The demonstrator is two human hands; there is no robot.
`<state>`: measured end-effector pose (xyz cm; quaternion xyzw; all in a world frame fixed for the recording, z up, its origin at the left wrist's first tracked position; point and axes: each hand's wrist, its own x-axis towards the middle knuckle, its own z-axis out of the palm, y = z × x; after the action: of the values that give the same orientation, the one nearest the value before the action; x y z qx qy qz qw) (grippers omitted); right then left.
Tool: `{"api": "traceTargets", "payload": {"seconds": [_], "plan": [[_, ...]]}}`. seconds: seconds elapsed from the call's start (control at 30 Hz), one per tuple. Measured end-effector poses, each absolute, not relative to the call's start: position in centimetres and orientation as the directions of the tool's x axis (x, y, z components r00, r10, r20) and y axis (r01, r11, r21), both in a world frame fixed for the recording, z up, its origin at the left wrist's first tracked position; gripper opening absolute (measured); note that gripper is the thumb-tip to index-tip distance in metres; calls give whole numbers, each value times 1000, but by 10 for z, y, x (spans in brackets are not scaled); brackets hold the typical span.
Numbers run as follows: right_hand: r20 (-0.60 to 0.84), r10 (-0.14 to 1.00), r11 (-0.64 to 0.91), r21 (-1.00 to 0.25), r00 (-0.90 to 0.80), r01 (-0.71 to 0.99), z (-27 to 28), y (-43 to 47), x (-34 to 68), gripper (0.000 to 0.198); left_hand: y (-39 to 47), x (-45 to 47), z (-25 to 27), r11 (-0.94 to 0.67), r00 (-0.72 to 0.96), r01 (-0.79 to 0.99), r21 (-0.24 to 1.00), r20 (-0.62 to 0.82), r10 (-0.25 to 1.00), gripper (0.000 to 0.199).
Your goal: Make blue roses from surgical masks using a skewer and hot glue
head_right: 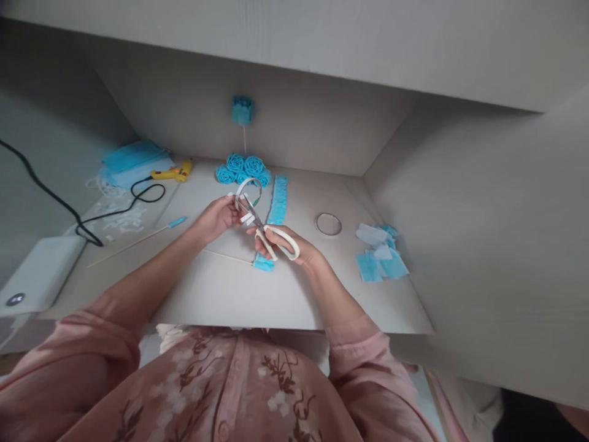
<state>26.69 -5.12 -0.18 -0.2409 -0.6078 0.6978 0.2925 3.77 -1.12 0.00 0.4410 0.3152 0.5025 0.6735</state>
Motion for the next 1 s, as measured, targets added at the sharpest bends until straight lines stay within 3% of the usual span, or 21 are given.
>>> {"api": "traceTargets", "payload": {"seconds": [0.3,0.73,1.0], "plan": [[-16,708,-187,-968,-706,-165,-4,-50,262,66,-19,42,-5,97,477,-323,941,73,876,48],[46,696,-160,-963,-716,-218,-3,-52,260,68,-20,43,-7,41,444,-328,944,115,889,52],[30,693,-245,-930,-720,-275,-2,-51,258,59,-20,41,-7,35,447,-320,947,119,886,51]]}}
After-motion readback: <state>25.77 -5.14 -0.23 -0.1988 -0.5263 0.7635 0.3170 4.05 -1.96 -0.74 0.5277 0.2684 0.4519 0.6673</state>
